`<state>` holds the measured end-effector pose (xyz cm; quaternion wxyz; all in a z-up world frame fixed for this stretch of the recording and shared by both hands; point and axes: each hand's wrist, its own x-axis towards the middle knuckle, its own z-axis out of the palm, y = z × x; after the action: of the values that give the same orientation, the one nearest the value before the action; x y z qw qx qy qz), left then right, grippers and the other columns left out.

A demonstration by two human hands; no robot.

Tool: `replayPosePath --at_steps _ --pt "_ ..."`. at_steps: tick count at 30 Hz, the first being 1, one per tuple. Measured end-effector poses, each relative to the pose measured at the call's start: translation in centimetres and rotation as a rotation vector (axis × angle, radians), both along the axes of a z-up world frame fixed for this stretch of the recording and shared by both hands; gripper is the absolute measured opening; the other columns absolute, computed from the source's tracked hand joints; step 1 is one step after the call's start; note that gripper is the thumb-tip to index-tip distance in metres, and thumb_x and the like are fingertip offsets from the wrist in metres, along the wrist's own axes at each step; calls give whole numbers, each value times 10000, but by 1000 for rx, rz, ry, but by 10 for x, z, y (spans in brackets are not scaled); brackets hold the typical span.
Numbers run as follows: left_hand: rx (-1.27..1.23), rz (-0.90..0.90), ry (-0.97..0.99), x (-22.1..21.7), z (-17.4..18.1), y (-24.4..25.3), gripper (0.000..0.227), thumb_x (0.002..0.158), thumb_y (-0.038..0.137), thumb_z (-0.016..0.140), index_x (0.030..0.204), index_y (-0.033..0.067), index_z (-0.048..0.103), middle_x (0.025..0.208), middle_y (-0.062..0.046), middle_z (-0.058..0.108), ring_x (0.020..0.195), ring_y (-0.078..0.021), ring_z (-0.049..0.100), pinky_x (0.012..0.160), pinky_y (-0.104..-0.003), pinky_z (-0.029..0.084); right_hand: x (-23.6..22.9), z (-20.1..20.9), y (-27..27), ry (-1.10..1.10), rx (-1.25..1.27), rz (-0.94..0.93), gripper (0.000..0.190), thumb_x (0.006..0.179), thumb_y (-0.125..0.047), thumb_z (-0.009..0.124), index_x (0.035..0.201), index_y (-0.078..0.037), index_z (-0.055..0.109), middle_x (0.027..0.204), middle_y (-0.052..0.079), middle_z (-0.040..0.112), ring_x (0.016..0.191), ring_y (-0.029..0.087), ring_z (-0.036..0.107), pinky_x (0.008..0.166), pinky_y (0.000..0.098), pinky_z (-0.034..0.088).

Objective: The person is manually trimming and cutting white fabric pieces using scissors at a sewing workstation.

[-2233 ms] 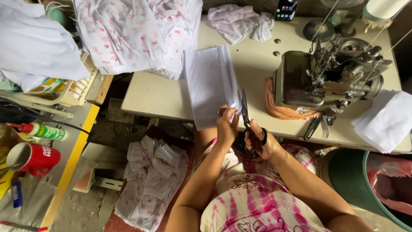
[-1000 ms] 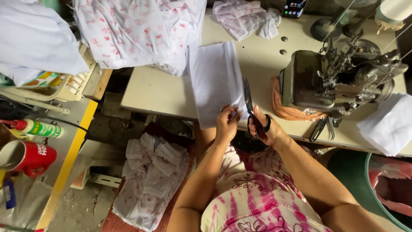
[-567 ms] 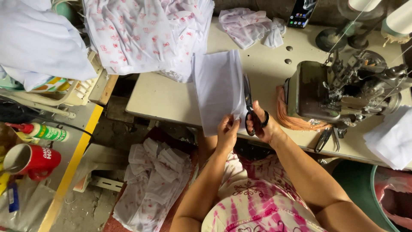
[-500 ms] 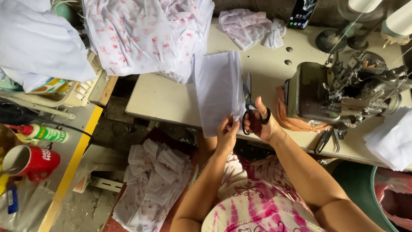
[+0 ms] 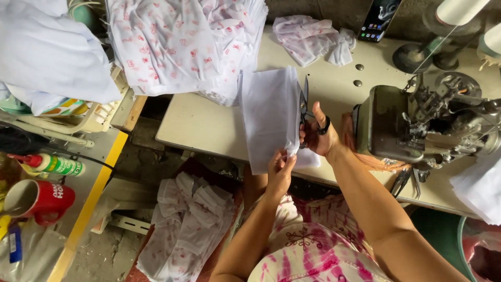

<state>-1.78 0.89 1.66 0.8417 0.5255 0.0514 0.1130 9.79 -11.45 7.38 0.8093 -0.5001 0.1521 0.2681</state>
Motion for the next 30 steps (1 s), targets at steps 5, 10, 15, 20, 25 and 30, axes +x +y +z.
replayPosePath --at_steps 5,10,15,20,25,30 --pt "24 -30 2 1 -25 1 110 968 98 708 1020 69 616 876 -30 583 858 -128 547 863 -325 478 10 -4 6 -61 -23 -114 645 858 -669 757 867 -55 560 715 9 477 581 94 514 453 177 423" --pt "55 -38 5 0 -15 2 105 974 112 701 1009 57 618 860 -48 557 856 -132 526 884 -350 480 18 -7 -3 13 45 13 845 809 -884 583 850 -41 584 674 66 468 601 208 527 549 285 468" --pt "66 -36 12 2 -42 -3 84 976 92 694 1004 52 625 874 -42 557 872 -126 525 884 -339 483 47 -2 8 -14 11 -24 782 748 -813 734 862 -51 604 703 29 523 660 157 579 597 241 518" --pt "105 -26 17 -3 -17 1 95 981 118 687 989 52 619 851 -45 516 834 -133 491 853 -344 478 60 -9 11 -57 -10 -88 727 761 -730 802 924 -70 545 783 19 496 653 96 551 532 171 483" --pt "210 -26 50 1 -17 -1 130 995 154 663 960 46 602 777 -22 443 770 -120 477 755 -308 459 71 9 18 32 11 -69 813 735 -835 691 878 -47 547 770 49 508 677 165 576 574 247 518" --pt "239 59 114 -4 9 -2 157 1007 184 646 905 71 609 754 -1 460 715 -99 458 697 -268 421 114 -25 20 -130 -361 -106 659 810 -767 745 804 -129 580 604 -43 553 484 106 595 418 240 448"
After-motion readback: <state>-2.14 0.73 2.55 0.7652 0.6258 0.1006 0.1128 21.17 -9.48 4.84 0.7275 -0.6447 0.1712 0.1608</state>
